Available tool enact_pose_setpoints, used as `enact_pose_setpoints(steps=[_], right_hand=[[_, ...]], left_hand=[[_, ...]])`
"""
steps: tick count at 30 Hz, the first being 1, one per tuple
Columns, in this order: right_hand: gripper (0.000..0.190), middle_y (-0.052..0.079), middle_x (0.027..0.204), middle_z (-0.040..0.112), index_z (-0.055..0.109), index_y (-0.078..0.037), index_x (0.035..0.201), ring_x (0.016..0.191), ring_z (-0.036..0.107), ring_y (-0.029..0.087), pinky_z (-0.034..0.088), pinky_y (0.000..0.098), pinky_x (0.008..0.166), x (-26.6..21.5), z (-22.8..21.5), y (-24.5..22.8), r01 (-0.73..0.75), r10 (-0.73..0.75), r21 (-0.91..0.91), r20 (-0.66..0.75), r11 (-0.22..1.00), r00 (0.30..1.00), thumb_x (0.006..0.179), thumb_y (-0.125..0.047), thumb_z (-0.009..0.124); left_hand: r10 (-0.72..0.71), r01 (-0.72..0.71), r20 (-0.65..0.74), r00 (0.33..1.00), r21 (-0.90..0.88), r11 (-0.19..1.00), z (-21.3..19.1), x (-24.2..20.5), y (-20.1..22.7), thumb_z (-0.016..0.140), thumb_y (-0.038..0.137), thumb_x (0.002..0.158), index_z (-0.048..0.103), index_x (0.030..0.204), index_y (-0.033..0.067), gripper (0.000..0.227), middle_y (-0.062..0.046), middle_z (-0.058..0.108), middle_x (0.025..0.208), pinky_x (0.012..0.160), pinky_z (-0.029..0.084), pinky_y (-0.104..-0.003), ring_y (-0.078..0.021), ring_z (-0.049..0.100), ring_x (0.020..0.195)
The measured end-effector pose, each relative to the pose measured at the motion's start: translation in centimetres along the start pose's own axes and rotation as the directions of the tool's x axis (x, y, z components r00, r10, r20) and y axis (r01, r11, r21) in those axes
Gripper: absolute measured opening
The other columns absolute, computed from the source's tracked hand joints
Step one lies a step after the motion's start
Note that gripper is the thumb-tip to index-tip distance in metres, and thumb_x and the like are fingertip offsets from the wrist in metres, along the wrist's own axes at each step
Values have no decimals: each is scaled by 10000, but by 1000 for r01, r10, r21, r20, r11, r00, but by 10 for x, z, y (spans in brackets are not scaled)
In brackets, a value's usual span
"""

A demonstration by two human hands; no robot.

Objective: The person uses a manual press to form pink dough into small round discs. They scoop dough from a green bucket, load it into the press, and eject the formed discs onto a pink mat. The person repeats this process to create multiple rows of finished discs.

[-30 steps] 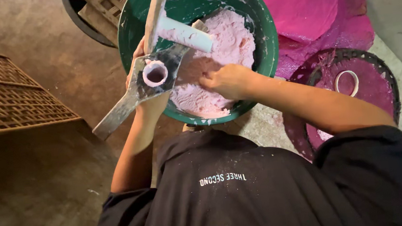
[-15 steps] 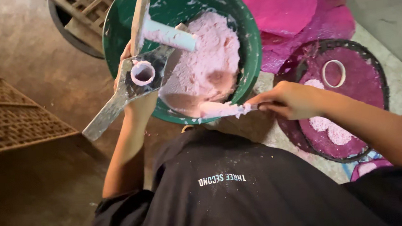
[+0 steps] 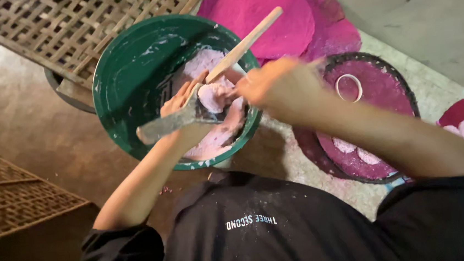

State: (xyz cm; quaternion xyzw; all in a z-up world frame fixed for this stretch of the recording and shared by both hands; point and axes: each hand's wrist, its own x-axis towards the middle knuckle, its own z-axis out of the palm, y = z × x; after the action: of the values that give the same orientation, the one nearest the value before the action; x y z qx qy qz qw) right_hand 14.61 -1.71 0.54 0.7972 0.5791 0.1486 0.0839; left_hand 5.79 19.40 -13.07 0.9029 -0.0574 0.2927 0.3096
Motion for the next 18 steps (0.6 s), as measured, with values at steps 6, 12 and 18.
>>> enact_pose_setpoints(steps=[6,12,18], right_hand=[[142,-15,738,560,642,-120,931,598,580,140,449,286,508,-12,8,-34,252,-265,-199,-39,947,963,850,-234,618],[113,6,730,567,662,-115,917,604,597,156,463,317,518,-39,-44,1,62,-63,-129,-6,990,998,827,-181,646],[155,30,726,617,660,-91,896,581,627,174,475,312,499,9,4,-41,84,-112,-251,-98,964,989,807,-217,667]], left_hand=[[-64,74,56,996,-208,975,12,-6,1,761,278,894,631,1327,168,465,-83,713,1153,914,597,-374,-266,744,1004],[-100,101,37,994,-10,995,-29,5,-9,808,391,811,534,1479,134,767,-112,699,1221,833,592,-393,-284,728,1005],[-94,90,68,993,63,994,9,16,2,794,403,820,529,1476,195,738,-71,699,1232,780,581,-425,-285,723,1000]])
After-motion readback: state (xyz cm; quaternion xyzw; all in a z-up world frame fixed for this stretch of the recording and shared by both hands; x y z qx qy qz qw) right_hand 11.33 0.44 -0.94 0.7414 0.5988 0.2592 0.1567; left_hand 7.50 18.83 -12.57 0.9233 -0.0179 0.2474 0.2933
